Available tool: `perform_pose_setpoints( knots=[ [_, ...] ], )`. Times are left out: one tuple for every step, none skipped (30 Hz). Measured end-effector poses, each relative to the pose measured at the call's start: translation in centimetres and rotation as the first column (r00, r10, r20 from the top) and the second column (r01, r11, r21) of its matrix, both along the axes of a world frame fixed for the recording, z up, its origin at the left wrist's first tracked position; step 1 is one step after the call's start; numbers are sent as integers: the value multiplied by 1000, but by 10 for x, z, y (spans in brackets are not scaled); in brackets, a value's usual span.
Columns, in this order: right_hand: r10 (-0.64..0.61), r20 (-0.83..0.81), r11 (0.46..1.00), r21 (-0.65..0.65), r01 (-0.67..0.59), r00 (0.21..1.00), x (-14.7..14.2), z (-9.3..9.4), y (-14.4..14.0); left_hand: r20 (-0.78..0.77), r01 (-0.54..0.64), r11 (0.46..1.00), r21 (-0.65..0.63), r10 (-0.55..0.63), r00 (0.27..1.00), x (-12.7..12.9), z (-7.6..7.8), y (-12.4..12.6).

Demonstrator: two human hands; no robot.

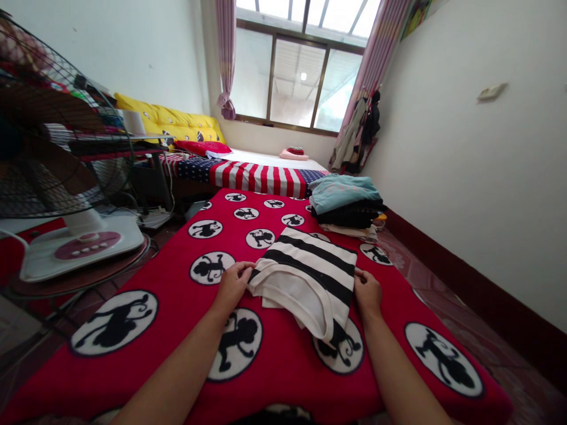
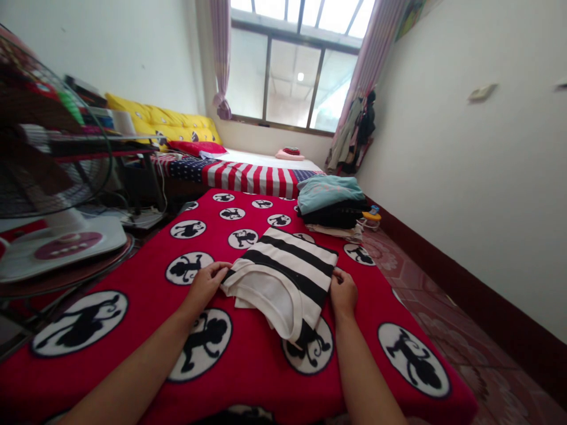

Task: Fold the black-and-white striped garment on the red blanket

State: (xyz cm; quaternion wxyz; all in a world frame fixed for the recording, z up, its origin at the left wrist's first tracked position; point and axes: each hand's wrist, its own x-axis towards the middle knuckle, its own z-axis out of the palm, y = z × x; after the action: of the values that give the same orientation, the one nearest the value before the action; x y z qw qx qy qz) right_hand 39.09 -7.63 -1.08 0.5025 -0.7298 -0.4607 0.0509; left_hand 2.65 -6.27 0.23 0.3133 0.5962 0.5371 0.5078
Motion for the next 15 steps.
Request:
perform_pose_setpoints(
  knots=[
    [2, 3, 1000, 4, -2, 1000, 0, 0, 0, 1, 0, 1000, 1, 0, 1000, 0, 0, 0],
    [3, 5, 1000, 7, -3, 1000, 0, 0, 0, 2, 0, 1000, 2, 0, 1000, 0, 0, 0],
    [1, 7, 1000, 9, -1, 1000, 0, 0, 0, 2, -1, 1000, 3, 1, 1000, 0, 0, 0],
    [-1, 8, 1000, 10, 1, 1000, 0, 0, 0, 1, -2, 1000, 5, 2, 1000, 0, 0, 0],
    [-3, 7, 1000, 9, 3, 1000, 0, 0, -1, 0, -2, 1000, 5, 2, 1000, 0, 0, 0],
    [-5, 6, 1000, 7, 5, 1000, -1, 1, -1, -1, -3, 1000, 6, 3, 1000, 0, 0, 0],
    [-5, 3, 1000, 2, 5, 1000, -1, 1, -1, -3, -2, 1000, 6, 2, 1000, 0, 0, 0],
    [-5, 1, 1000, -5, 5, 1000, -1, 2, -1, -4, -1, 1000, 6, 1, 1000, 0, -1, 0],
    [-5, 0, 1000, -11, 5, 1000, -1, 2, -1, -5, 0, 1000, 6, 0, 1000, 0, -1, 0],
    [-5, 0, 1000, -15, 5, 1000, -1, 2, -2, -6, 2, 1000, 7, -2, 1000, 0, -1, 1],
    [-4, -1, 1000, -17, 4, 1000, -2, 2, -2, -7, 3, 1000, 8, -3, 1000, 0, -1, 1],
    [-1, -2, 1000, -16, 1, 1000, -2, 2, -2, -8, 4, 1000, 9, -4, 1000, 0, -1, 1],
    [2, -3, 1000, -12, -2, 1000, -2, 2, -2, -9, 4, 1000, 9, -4, 1000, 0, -1, 0],
    [4, -3, 1000, -6, -4, 1000, -1, 2, -1, -9, 5, 1000, 9, -5, 1000, 0, -1, 0],
    [6, -5, 1000, 1, -6, 1000, -1, 2, -1, -10, 5, 1000, 8, -5, 1000, 0, 0, 0]
  ],
)
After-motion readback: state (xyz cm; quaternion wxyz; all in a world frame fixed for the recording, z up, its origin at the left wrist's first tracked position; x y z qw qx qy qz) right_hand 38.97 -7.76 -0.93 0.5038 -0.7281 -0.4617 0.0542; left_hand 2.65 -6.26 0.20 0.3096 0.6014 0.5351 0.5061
